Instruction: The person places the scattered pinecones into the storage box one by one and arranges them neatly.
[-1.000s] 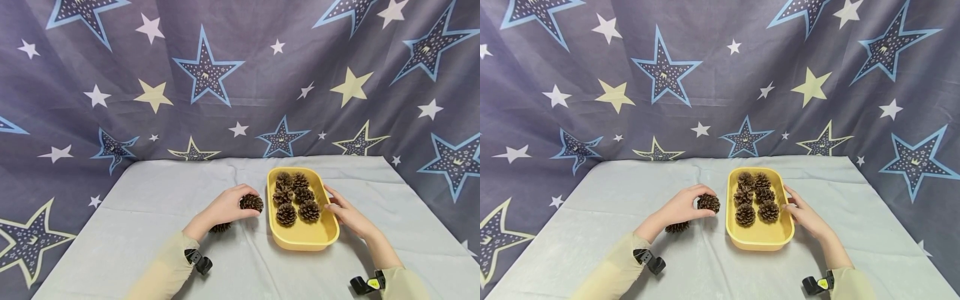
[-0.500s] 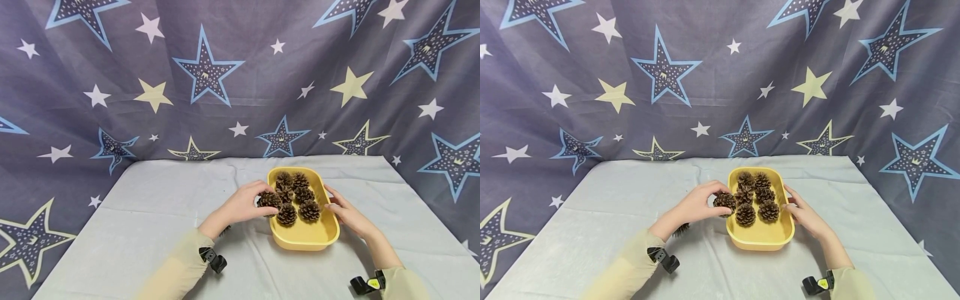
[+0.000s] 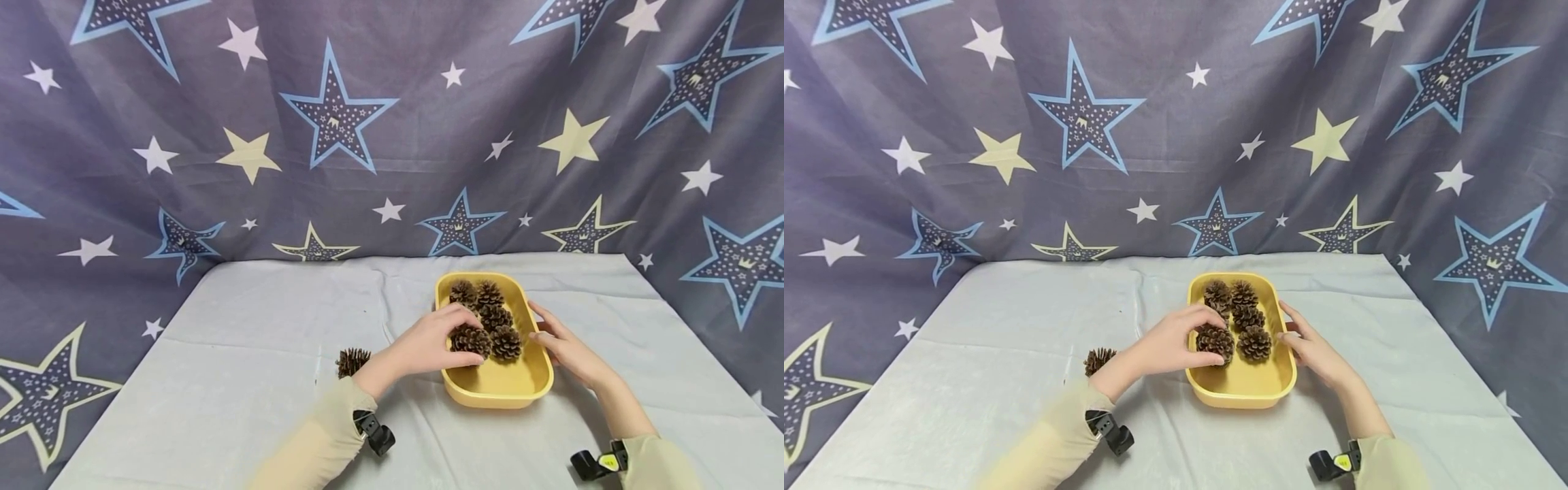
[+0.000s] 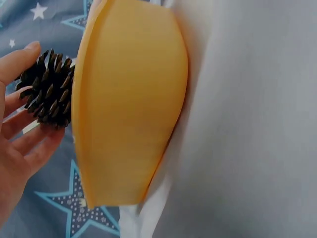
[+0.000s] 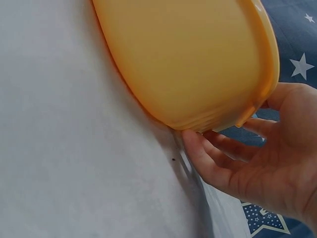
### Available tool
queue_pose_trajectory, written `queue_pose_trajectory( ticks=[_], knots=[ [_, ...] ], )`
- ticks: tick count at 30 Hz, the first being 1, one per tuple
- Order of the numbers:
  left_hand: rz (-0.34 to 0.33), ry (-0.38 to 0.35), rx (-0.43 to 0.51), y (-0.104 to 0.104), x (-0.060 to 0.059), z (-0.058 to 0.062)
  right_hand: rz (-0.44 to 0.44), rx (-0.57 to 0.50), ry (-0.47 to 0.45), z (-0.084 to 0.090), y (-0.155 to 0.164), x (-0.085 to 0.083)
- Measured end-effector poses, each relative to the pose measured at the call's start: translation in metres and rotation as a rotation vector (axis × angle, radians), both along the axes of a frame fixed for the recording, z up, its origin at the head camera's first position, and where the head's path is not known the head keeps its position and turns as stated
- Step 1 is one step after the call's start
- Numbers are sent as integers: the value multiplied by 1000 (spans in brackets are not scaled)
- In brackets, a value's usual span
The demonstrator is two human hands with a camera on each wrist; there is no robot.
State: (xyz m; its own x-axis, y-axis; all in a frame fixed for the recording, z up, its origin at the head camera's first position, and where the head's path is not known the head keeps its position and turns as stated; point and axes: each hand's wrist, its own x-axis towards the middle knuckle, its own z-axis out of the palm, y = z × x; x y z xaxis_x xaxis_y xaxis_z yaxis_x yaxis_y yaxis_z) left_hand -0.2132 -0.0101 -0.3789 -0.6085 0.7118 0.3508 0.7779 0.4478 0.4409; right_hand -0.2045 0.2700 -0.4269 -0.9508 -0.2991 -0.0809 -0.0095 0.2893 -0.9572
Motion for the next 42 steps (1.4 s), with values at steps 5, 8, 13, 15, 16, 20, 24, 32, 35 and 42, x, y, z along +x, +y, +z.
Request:
queue_pose_trajectory(
  ticks=[5,8,13,15,16,20,24,32,35,42],
  knots=[
    [-27,4,-24,12,2,-8,9,4,-5,-1,-1,-1],
    [-51,8,-33,18,4,-12,16,8,-8,-2,-1,-1],
    [-85,20,-66,30,7,-15,8,8,-1,-2,-1,0],
    [-94,27,-92,34,8,-16,8,4,1,-2,-1,-1],
    [-98,32,-103,36,8,-17,9,3,0,-2,-1,-1],
    [-101,49,-142,42,9,-19,23,-1,6,-1,0,-1],
    [-82,41,-179,48,9,-20,21,0,9,0,1,-2],
    [-43,28,-260,57,8,-22,36,1,1,0,2,-1],
    [-46,14,-295,61,6,-23,32,5,-5,-1,2,-1],
    [-52,3,-312,66,6,-22,35,10,-7,1,2,0]
  ],
)
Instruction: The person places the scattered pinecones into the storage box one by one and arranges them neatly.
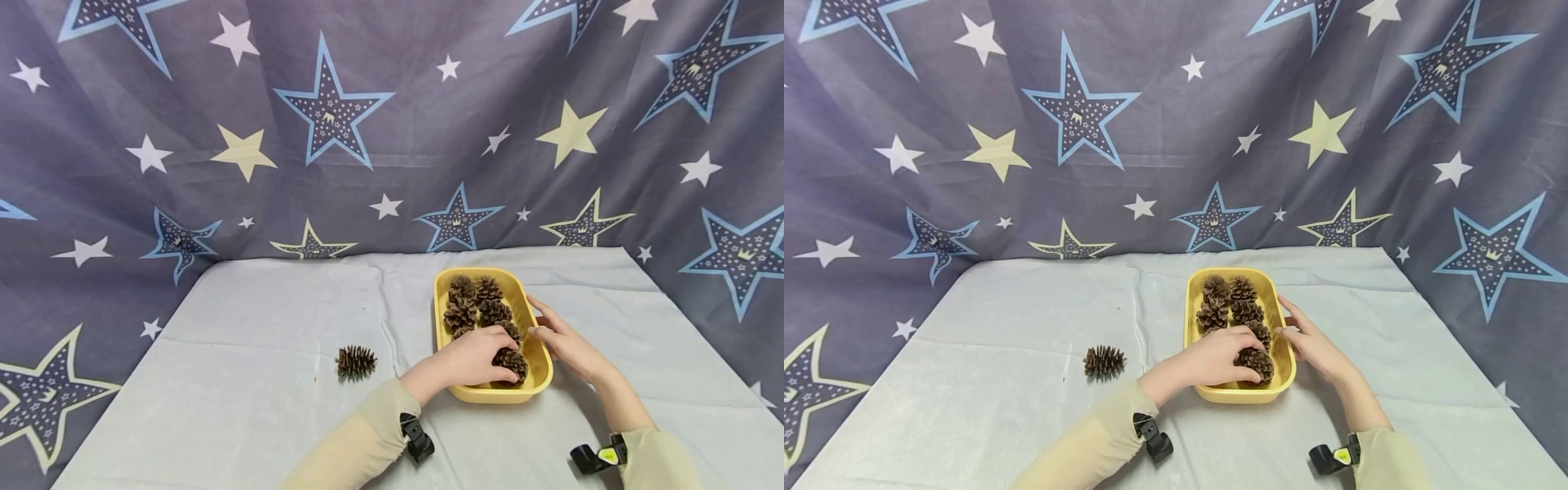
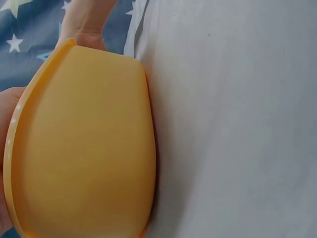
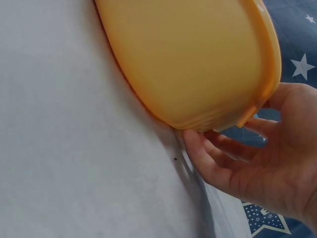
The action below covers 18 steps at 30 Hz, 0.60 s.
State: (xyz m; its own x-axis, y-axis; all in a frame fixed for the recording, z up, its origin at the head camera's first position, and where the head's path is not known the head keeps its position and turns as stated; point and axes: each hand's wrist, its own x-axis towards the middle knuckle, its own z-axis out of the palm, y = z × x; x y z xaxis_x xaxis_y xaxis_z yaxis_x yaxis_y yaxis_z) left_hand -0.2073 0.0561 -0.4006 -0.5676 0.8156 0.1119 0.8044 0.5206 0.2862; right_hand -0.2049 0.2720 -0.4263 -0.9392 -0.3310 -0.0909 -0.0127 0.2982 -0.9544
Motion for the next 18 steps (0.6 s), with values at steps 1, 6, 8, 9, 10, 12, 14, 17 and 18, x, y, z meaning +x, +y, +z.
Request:
queue_pose_trajectory(
  ticks=[1,6,8,9,10,12,14,17,18],
  knots=[
    [4,-4,-1,0,0,1,1,1,-2,0,0,0],
    [26,-13,-24,3,1,2,1,5,-7,0,0,-1],
    [31,-11,-31,4,1,1,0,6,-4,0,0,-1],
    [34,-8,-35,5,1,1,-1,5,-3,-1,-1,-1],
    [36,-8,-35,6,1,1,-1,5,-1,-1,-1,-1],
    [44,-21,-37,7,3,0,0,0,1,0,-1,-1],
    [53,-32,-39,8,4,-1,3,0,3,0,-1,-1],
    [63,-47,-32,7,6,-1,1,1,3,0,-1,0],
    [63,-47,-28,6,6,-1,-1,3,4,0,-1,0]
  ],
)
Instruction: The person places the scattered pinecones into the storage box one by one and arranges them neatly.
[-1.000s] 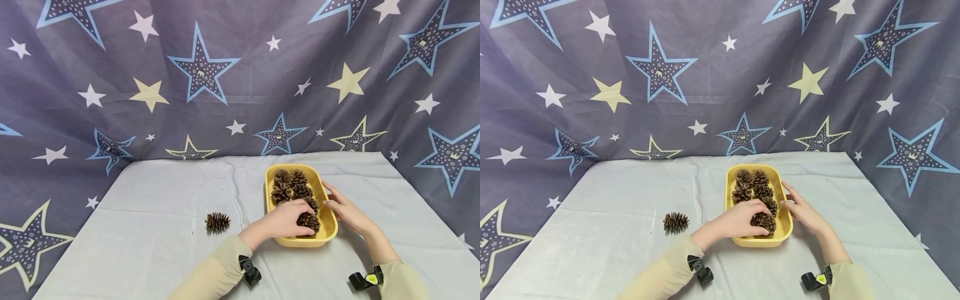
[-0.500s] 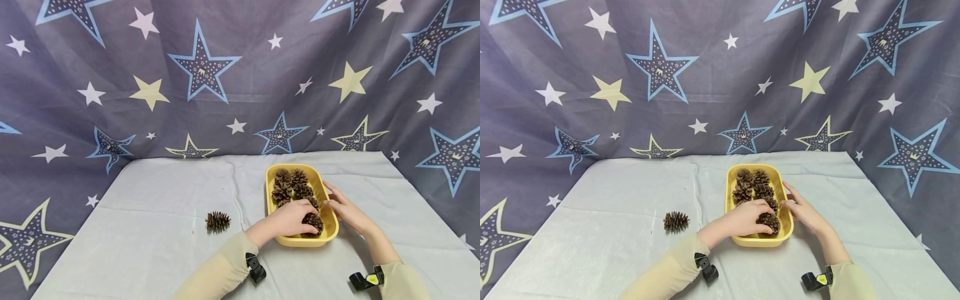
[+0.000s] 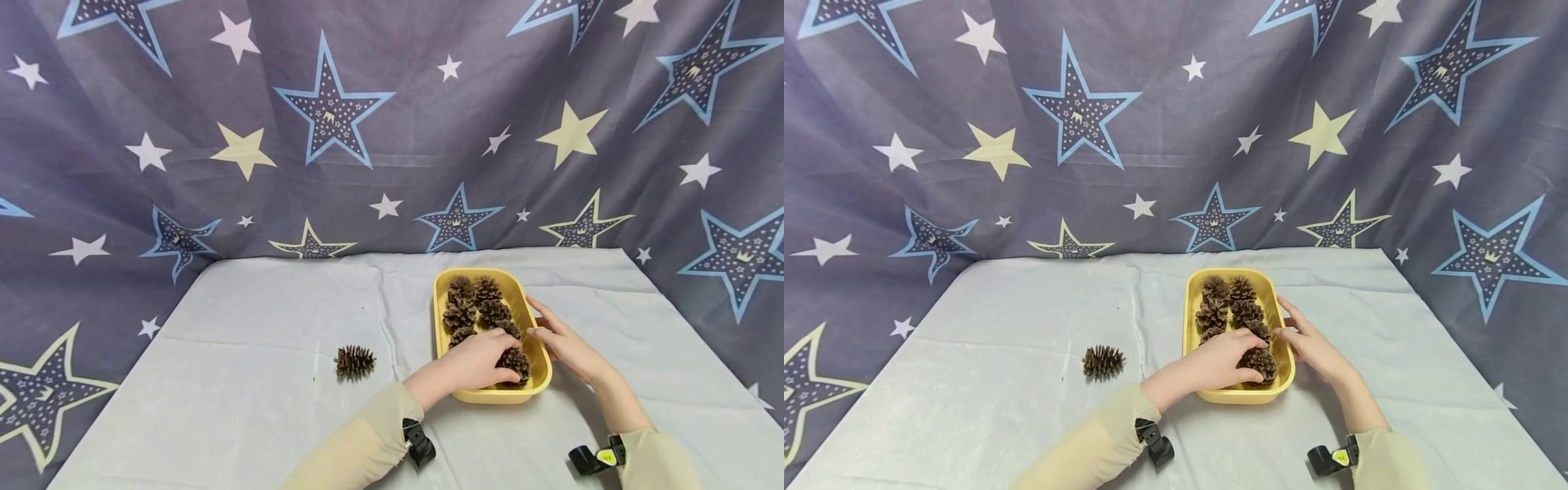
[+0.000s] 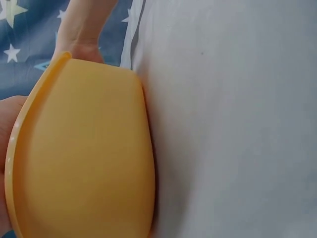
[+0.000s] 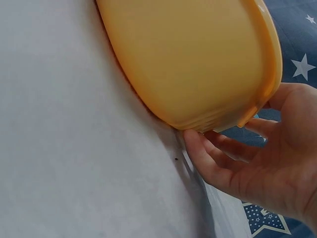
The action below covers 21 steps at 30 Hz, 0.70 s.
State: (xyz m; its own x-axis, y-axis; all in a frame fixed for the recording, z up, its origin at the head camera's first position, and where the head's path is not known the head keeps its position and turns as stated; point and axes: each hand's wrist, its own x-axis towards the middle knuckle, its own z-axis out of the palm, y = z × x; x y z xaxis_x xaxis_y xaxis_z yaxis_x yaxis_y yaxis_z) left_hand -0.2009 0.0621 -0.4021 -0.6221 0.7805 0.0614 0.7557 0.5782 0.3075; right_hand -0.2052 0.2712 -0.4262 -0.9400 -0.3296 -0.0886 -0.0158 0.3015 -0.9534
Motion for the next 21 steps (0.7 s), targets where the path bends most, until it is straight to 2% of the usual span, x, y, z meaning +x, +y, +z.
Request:
queue_pose_trajectory(
  ticks=[9,17,21],
  knots=[
    [9,35,66,-17,-2,6,-12,-4,-1,-1,-1,-1],
    [-6,53,188,-53,-2,12,-11,-8,1,0,-2,-1],
    [22,28,227,-73,-1,12,-20,-2,0,-1,-2,0]
  ],
)
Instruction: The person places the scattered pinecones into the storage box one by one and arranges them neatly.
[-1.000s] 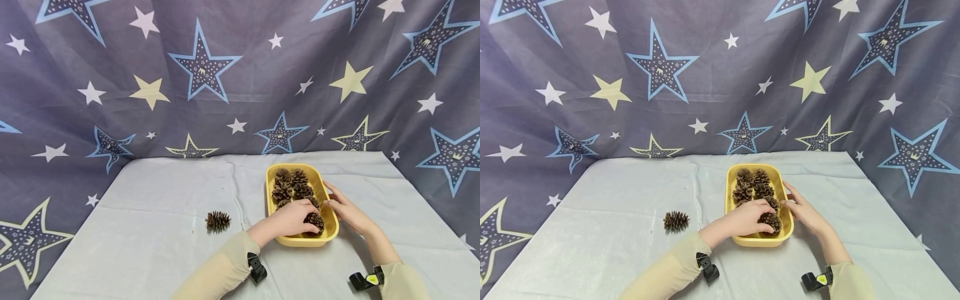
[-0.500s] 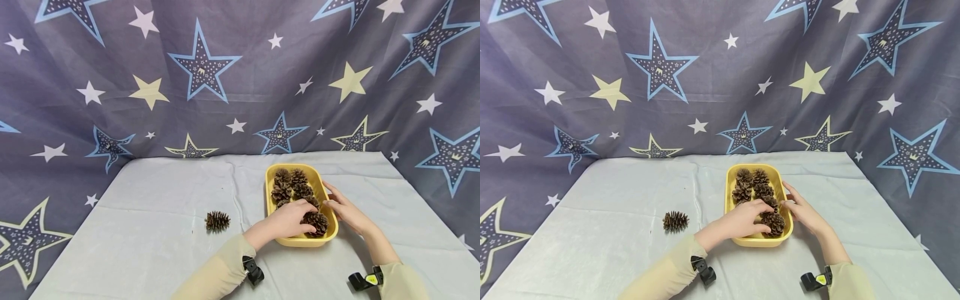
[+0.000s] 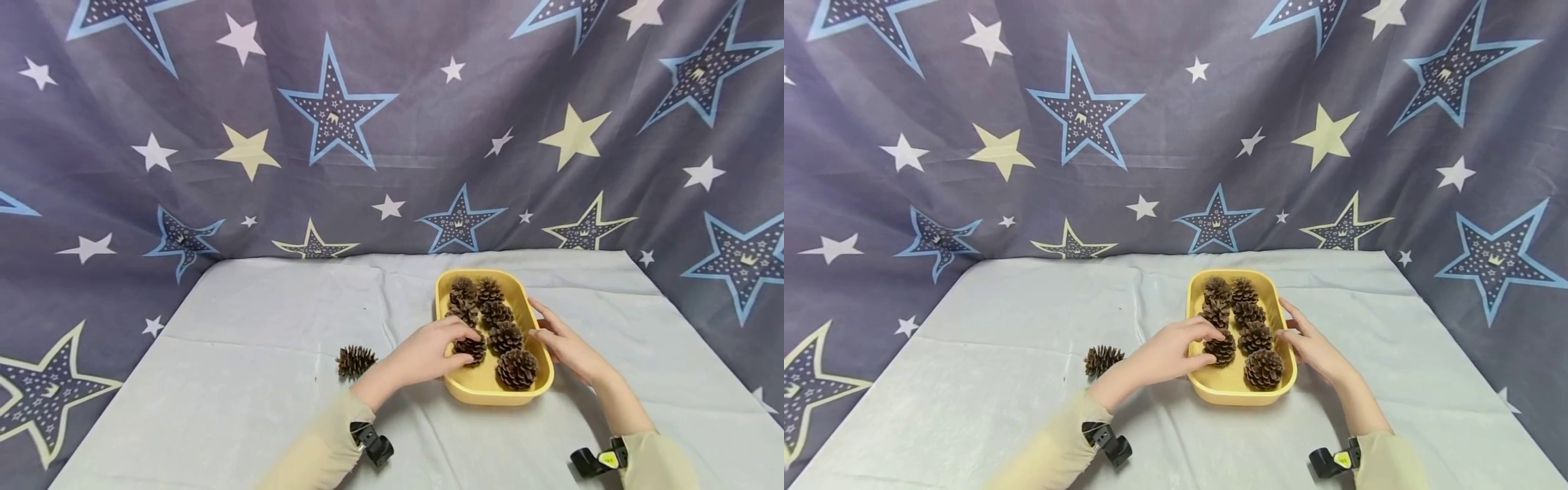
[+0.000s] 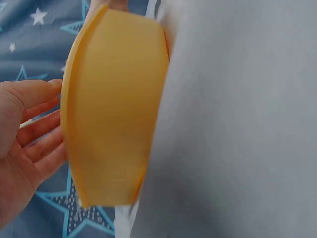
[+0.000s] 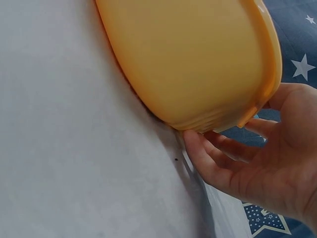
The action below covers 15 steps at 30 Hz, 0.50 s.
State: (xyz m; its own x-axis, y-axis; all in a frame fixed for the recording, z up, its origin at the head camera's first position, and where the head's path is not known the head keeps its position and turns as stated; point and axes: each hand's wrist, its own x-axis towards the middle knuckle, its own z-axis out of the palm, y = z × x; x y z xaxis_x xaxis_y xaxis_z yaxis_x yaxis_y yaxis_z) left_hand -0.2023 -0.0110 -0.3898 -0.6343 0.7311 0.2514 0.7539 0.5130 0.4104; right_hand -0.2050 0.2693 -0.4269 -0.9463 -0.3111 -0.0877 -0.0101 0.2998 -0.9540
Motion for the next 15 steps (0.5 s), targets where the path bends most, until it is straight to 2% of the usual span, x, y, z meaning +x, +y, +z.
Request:
queue_pose_trajectory(
  ticks=[7,15],
  knots=[
    [64,-22,7,-28,1,0,-2,3,6,-2,2,0],
    [96,-46,-20,-59,-4,-1,-3,-3,2,-1,0,0]
  ],
)
